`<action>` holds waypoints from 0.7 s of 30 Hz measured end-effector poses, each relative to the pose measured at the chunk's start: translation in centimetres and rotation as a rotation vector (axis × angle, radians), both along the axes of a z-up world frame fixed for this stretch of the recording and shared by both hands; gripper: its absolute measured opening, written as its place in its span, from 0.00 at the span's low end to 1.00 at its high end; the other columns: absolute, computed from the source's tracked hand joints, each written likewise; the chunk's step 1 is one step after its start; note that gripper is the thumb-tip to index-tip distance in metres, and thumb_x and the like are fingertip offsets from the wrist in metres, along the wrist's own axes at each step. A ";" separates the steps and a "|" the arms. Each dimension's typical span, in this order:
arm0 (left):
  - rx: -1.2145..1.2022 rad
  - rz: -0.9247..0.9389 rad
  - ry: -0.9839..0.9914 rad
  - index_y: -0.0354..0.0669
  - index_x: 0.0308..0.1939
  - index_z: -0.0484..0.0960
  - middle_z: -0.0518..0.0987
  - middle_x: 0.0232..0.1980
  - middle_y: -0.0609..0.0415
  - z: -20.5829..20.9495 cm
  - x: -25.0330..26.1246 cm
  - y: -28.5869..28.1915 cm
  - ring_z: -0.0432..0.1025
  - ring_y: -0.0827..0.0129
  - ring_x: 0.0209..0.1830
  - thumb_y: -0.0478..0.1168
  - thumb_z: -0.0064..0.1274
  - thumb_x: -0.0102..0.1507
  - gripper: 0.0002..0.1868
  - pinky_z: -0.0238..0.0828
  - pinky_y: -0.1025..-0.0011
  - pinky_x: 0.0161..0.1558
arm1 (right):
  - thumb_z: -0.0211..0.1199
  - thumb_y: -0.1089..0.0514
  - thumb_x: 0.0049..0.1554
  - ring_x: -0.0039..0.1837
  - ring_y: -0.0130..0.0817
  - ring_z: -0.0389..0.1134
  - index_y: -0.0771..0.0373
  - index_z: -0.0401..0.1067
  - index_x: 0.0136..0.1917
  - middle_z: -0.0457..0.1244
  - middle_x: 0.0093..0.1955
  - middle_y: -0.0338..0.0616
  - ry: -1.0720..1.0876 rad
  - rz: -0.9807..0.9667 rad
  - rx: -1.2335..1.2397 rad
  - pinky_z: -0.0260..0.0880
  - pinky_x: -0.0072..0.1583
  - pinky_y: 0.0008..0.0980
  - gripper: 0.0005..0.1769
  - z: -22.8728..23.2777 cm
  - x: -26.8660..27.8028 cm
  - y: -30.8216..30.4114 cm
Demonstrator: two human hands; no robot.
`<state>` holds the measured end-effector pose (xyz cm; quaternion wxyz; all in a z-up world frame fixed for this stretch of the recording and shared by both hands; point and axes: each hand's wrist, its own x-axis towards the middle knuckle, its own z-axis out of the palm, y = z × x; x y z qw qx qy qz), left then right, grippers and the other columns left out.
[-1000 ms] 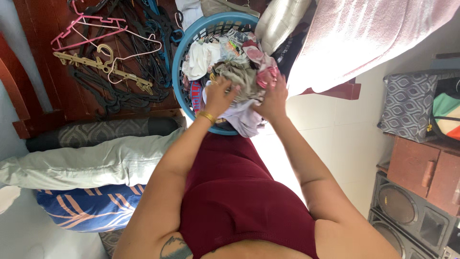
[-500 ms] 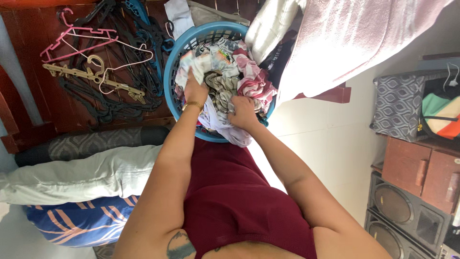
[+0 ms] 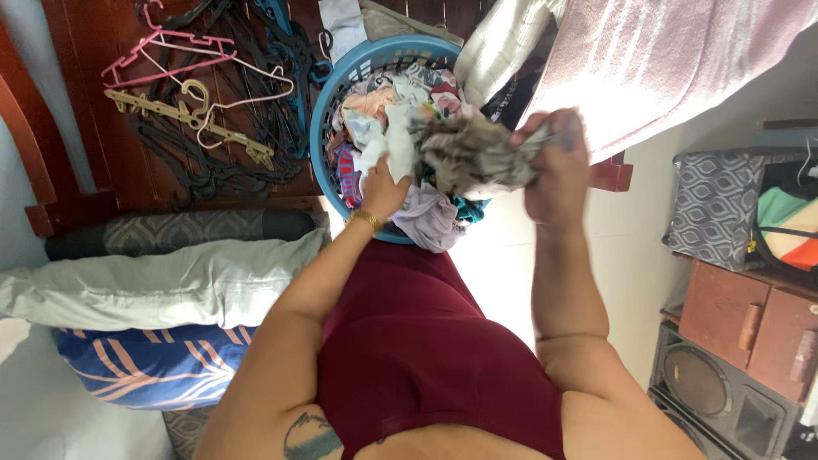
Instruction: The person sorts through a pile of laundry in a blue basket, picking up various garments including a white sweater, a pink towel, and a patterned shirt. They place each item onto a hanger and hang it on a nearby wooden rack. The person also uses a blue multi-clip hanger to hang several pairs of socks.
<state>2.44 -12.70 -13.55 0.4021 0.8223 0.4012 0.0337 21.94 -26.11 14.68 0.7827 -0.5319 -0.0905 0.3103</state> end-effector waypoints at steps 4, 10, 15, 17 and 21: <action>0.361 -0.072 -0.055 0.36 0.73 0.58 0.67 0.63 0.21 3.0 1.2 0.3 0.73 0.37 0.52 0.59 0.59 0.57 0.49 0.68 0.48 0.56 | 0.39 0.77 0.54 0.70 0.53 0.67 0.61 0.58 0.51 0.62 0.57 0.55 0.000 0.146 0.269 0.73 0.68 0.45 0.17 8.1 -0.9 0.0; -0.786 -0.254 -0.632 0.34 0.68 0.72 0.78 0.66 0.34 2.6 4.1 1.7 0.74 0.51 0.63 0.40 0.43 0.76 0.19 0.72 0.57 0.68 | 0.38 0.77 0.50 0.78 0.56 0.61 0.62 0.60 0.54 0.61 0.65 0.55 -0.013 0.218 0.377 0.65 0.75 0.47 0.22 10.9 -0.7 0.0; -0.521 -0.239 -0.690 0.34 0.74 0.65 0.71 0.69 0.40 3.0 -1.8 10.7 0.68 0.54 0.66 0.39 0.32 0.75 0.24 0.64 0.56 0.66 | 0.38 0.74 0.49 0.76 0.47 0.60 0.62 0.57 0.73 0.55 0.78 0.56 -0.347 0.219 -0.079 0.66 0.74 0.39 0.38 10.7 0.9 -1.6; -1.090 -0.156 -1.217 0.30 0.73 0.65 0.73 0.64 0.38 6.2 -3.2 15.3 0.69 0.51 0.62 0.51 0.35 0.78 0.29 0.66 0.51 0.64 | 0.37 0.72 0.51 0.75 0.47 0.61 0.64 0.52 0.77 0.52 0.77 0.58 -0.773 0.233 -0.429 0.64 0.72 0.37 0.39 10.5 1.1 -2.2; -1.031 0.593 -0.850 0.50 0.67 0.64 0.76 0.60 0.51 15.5 -4.9 19.2 0.75 0.64 0.58 0.48 0.45 0.68 0.24 0.73 0.50 0.56 | 0.42 0.67 0.61 0.66 0.43 0.68 0.56 0.65 0.76 0.64 0.69 0.53 -0.587 0.219 -1.035 0.70 0.67 0.40 0.31 8.8 1.6 -2.5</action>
